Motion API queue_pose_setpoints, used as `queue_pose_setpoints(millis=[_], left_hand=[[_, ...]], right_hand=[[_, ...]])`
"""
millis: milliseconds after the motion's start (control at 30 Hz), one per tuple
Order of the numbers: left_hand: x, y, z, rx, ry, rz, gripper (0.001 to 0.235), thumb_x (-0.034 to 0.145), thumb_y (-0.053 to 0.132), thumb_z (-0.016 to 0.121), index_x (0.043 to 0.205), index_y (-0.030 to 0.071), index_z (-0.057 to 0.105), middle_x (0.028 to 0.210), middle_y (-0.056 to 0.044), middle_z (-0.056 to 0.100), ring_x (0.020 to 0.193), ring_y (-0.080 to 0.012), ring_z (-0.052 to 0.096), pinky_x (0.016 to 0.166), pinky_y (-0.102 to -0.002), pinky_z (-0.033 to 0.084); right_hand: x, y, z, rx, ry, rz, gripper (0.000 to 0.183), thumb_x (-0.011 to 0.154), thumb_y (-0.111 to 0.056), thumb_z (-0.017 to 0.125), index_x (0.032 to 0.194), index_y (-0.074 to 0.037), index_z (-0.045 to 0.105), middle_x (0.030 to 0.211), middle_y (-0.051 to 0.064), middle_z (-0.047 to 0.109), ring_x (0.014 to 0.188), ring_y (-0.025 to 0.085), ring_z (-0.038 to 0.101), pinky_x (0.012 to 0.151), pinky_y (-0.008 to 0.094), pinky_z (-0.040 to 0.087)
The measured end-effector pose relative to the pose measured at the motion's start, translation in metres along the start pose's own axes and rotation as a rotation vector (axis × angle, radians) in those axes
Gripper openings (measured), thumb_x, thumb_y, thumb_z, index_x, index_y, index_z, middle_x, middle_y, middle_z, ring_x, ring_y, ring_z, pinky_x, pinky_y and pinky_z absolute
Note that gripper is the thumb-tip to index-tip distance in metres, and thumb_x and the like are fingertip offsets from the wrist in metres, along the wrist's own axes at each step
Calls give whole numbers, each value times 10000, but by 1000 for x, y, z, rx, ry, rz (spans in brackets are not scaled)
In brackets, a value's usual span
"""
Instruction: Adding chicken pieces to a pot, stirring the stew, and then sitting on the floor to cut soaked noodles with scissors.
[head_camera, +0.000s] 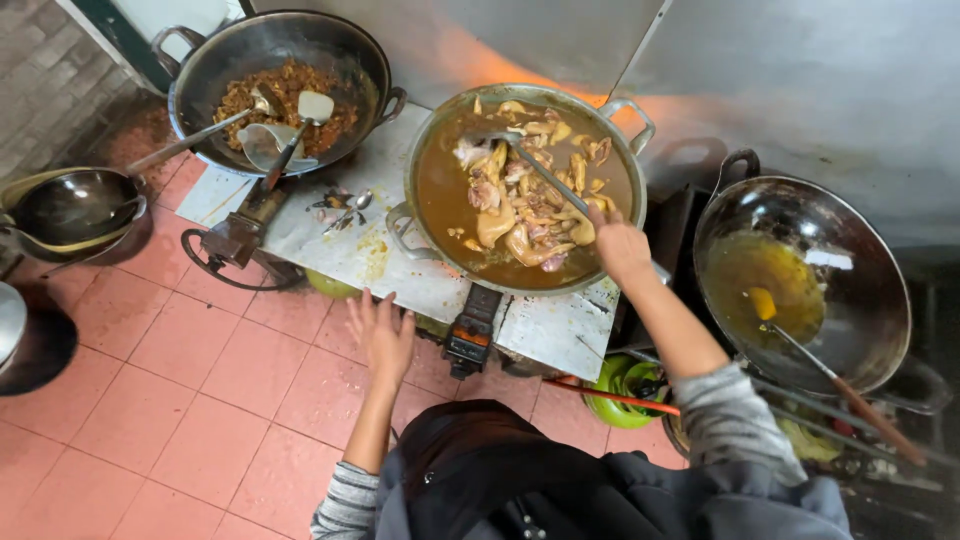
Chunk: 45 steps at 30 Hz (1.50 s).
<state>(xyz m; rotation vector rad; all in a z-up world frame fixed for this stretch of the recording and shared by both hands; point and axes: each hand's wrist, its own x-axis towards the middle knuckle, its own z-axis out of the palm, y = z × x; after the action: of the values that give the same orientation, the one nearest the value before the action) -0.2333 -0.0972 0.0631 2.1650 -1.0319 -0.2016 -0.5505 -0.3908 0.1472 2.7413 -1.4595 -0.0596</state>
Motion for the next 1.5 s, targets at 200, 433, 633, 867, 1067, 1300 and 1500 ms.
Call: queue_pose_setpoints(millis=[200, 433, 633, 867, 1067, 1300, 1500], left_hand=[[-35, 20, 30, 62, -51, 95, 488, 889, 288, 717, 1336, 103, 653, 1634, -249, 319, 1553, -473, 144, 1208, -695, 90], [-53, 27, 53, 87, -135, 247, 510, 815, 282, 768, 1282, 101, 670, 1568, -250, 367, 1492, -500, 196, 1167, -725, 133], [-53, 38, 46, 78, -177, 264, 520, 801, 271, 764, 1283, 105, 659, 1573, -237, 373, 1503, -497, 195, 1171, -697, 163], [-44, 44, 35, 90, -186, 330, 512, 810, 261, 759, 1288, 106, 659, 1569, -239, 367, 1502, -496, 188, 1173, -703, 165], [-31, 48, 28, 92, -196, 356, 511, 818, 266, 754, 1290, 99, 654, 1568, -248, 363, 1509, -493, 176, 1167, -709, 159], [-28, 39, 22, 91, -175, 349, 488, 845, 260, 738, 1301, 111, 647, 1578, -240, 350, 1515, -491, 172, 1171, -713, 157], [-29, 35, 17, 75, -168, 338, 481, 842, 255, 740, 1293, 114, 651, 1580, -235, 351, 1511, -493, 176, 1165, -717, 153]], right_hand=[[-44, -20, 43, 197, 27, 167, 608, 953, -81, 559, 1546, -97, 426, 1153, 287, 657, 861, 451, 716, 736, 536, 577], [-101, -50, 50, 233, -7, 152, 707, 863, 1, 538, 1553, -85, 408, 1140, 272, 664, 816, 451, 714, 708, 530, 585], [-154, -46, 23, 341, -4, 171, 621, 922, -109, 597, 1522, -74, 441, 1040, 272, 663, 801, 463, 696, 739, 547, 561], [-160, -60, -4, 326, 18, 279, 564, 931, -124, 595, 1482, -99, 480, 1009, 262, 651, 807, 469, 689, 735, 564, 549], [-110, -83, 7, 202, -9, 220, 603, 923, -20, 493, 1519, -104, 460, 1073, 255, 661, 849, 427, 719, 743, 518, 580], [-38, -98, 40, 241, -29, 194, 532, 970, -85, 475, 1501, -65, 447, 1146, 303, 657, 943, 446, 706, 816, 528, 564], [-50, -87, 15, 318, -63, 200, 544, 941, -98, 519, 1481, -82, 464, 1169, 311, 663, 1014, 460, 681, 870, 545, 536]])
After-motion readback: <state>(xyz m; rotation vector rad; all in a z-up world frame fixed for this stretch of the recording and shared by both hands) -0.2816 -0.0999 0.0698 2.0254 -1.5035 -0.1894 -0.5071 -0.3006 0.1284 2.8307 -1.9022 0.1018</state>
